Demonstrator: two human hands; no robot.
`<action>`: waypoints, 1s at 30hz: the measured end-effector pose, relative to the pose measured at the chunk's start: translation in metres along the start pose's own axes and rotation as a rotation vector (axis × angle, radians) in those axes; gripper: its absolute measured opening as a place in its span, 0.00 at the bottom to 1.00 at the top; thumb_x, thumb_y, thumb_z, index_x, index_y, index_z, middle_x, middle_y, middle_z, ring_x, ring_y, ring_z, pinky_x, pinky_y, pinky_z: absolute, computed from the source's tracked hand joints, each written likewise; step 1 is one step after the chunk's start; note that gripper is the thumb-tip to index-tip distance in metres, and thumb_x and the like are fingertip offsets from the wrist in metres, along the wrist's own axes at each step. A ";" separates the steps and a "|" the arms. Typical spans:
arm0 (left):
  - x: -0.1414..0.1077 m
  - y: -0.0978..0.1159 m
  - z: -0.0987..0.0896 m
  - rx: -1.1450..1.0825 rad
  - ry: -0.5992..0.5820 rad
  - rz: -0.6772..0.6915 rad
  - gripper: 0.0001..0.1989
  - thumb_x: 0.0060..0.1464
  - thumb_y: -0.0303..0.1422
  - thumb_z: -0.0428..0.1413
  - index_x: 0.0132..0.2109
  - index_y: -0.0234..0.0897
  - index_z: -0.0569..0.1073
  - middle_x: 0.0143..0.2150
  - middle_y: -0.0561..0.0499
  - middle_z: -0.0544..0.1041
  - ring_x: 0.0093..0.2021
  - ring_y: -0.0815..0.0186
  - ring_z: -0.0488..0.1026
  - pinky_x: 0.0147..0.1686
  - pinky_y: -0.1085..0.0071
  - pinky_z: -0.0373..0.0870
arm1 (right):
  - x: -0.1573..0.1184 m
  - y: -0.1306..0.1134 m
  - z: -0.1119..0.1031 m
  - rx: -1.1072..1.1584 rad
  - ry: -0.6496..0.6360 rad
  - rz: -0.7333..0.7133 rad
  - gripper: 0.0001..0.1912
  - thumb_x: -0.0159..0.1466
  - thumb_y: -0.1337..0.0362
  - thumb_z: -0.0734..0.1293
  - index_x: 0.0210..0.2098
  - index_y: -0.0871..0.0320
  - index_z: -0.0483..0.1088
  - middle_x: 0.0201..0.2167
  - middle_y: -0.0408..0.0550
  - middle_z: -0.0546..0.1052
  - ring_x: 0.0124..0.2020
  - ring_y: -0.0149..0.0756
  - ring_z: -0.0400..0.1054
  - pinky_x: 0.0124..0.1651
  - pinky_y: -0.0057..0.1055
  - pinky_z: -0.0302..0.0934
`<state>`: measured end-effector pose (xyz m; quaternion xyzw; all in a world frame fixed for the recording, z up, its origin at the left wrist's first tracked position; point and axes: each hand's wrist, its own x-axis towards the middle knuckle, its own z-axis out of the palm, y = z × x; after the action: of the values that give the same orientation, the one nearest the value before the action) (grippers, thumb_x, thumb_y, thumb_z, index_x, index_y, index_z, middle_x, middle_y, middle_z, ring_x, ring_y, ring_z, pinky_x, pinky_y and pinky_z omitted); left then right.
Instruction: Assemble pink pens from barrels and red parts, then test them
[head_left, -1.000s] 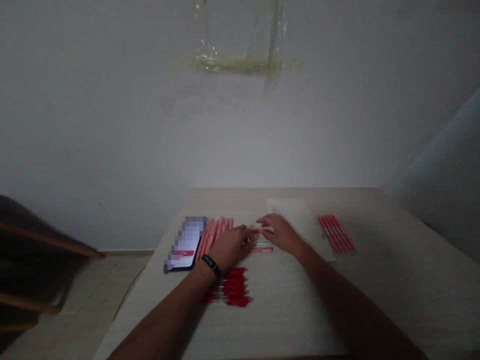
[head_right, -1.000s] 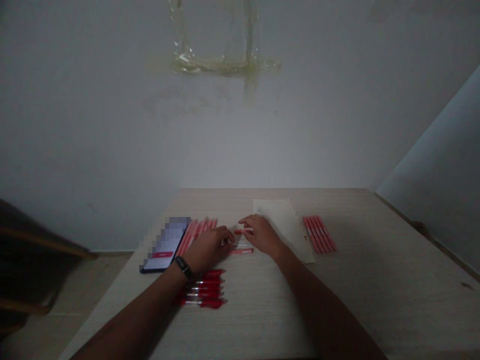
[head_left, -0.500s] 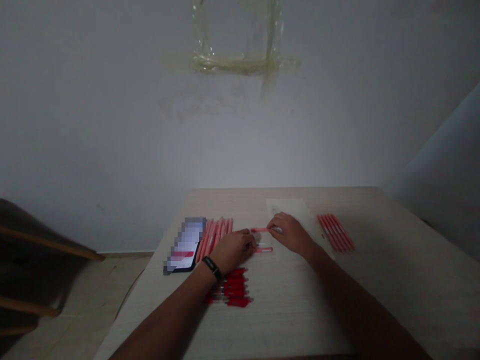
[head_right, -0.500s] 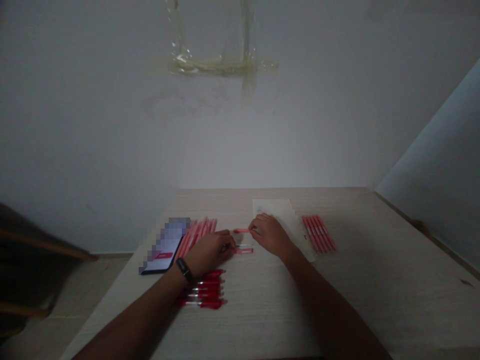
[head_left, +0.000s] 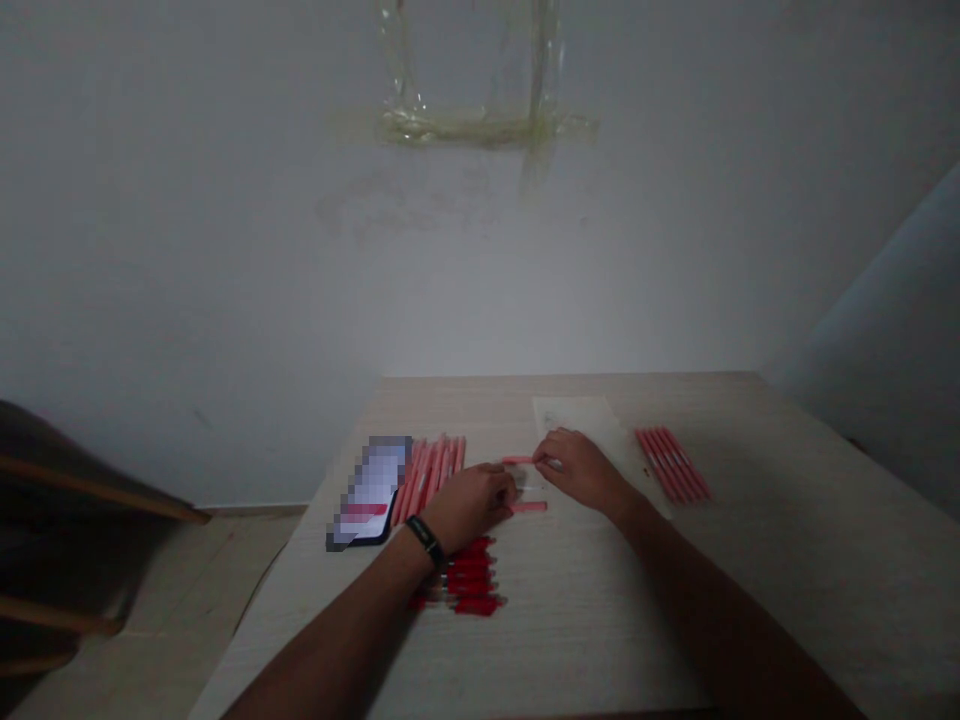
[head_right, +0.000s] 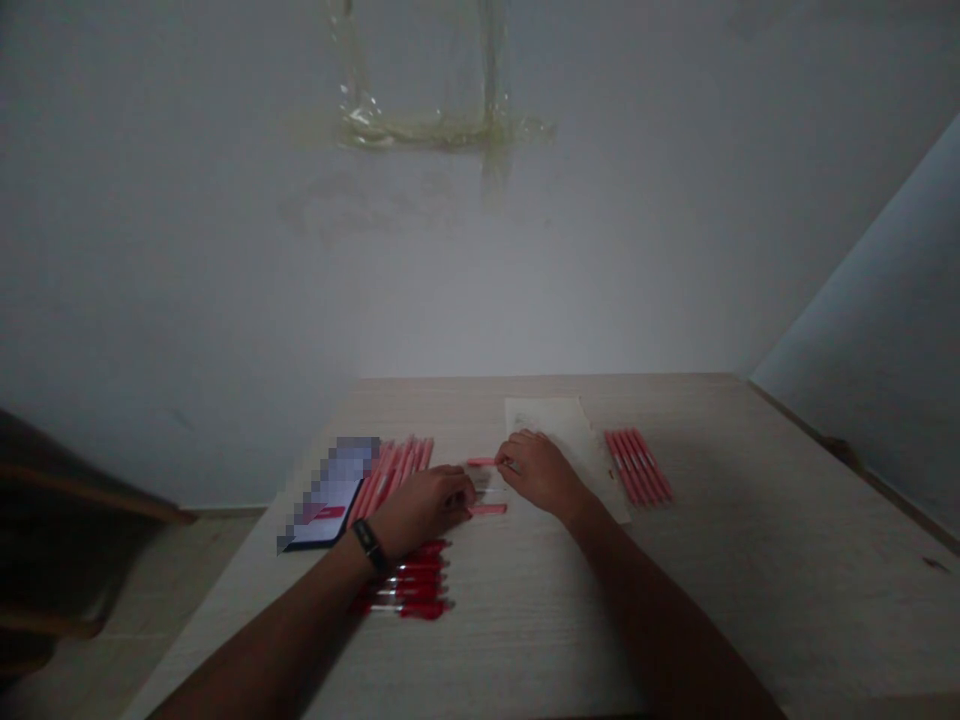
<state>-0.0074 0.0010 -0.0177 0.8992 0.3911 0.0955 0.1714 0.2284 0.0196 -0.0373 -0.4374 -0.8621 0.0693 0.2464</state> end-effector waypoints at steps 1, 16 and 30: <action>0.000 0.001 0.000 0.003 -0.002 0.003 0.09 0.53 0.27 0.58 0.42 0.39 0.76 0.42 0.48 0.78 0.40 0.62 0.74 0.39 0.71 0.67 | 0.000 0.000 0.000 0.004 -0.002 -0.003 0.04 0.65 0.68 0.67 0.35 0.58 0.75 0.34 0.48 0.77 0.39 0.38 0.69 0.46 0.34 0.59; -0.004 0.001 -0.009 -0.004 -0.016 0.011 0.10 0.57 0.28 0.56 0.44 0.41 0.78 0.46 0.48 0.77 0.41 0.63 0.75 0.39 0.71 0.68 | -0.005 -0.006 -0.012 0.064 -0.200 -0.085 0.02 0.61 0.68 0.69 0.33 0.56 0.76 0.30 0.45 0.76 0.35 0.36 0.68 0.40 0.30 0.57; -0.004 0.006 -0.013 -0.043 0.040 0.033 0.09 0.57 0.30 0.56 0.43 0.40 0.78 0.42 0.47 0.77 0.44 0.61 0.73 0.43 0.69 0.67 | -0.005 -0.012 -0.012 0.082 -0.306 -0.051 0.02 0.59 0.66 0.72 0.33 0.56 0.77 0.30 0.44 0.77 0.31 0.34 0.67 0.34 0.27 0.53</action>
<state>-0.0103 -0.0025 -0.0037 0.8994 0.3775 0.1248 0.1814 0.2285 0.0069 -0.0244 -0.3890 -0.8969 0.1640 0.1316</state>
